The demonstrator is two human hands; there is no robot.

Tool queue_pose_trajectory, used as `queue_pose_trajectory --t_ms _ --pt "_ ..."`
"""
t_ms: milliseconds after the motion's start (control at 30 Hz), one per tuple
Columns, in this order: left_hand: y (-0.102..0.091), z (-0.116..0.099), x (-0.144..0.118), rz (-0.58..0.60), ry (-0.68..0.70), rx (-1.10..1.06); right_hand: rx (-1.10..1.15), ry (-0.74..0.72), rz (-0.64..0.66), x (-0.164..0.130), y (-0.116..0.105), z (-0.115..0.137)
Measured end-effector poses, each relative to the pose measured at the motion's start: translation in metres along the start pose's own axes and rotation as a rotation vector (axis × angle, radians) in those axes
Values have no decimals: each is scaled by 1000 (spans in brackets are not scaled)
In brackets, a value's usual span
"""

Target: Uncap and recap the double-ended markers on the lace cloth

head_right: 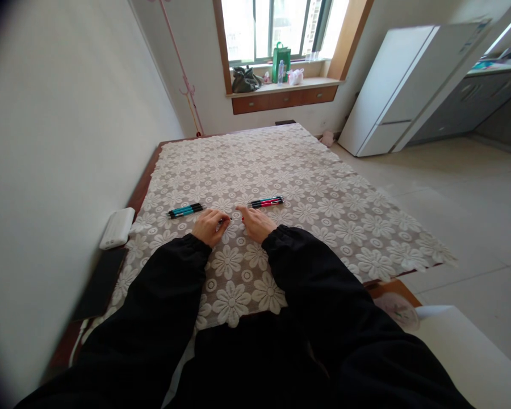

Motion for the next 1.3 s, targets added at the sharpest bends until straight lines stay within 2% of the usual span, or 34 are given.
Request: queue_pose_trajectory --t_ms 100,200,333,467,600,800,1000,1300 --pt "1 0 0 12 -15 -16 115 48 -46 0 3 -3" --pt "2 1 -1 22 -24 -22 114 83 -71 0 2 -6" --pt "1 1 -1 5 -30 -33 -9 41 -30 2 0 -9" --pt "0 0 -2 19 -25 -66 -3 -40 52 1 2 -9" --pt "1 -1 -3 38 -15 -110 -16 -50 36 -1 2 -9" --pt "0 -2 -2 30 -37 -21 -20 -50 50 -1 -1 -4" --pt "-1 -1 -1 32 -72 -25 27 49 -5 1 -3 -3" --pt "0 2 -2 25 -82 2 41 -26 -7 1 0 -9"
Point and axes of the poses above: each hand's wrist, its own x-axis towards the middle knuckle, its own y-axis out of the palm, z = x × y, the point moved 1 cm from there along x, towards the middle knuckle, and after that the axes turned 12 degrees about -z, right-handed, at the moved point
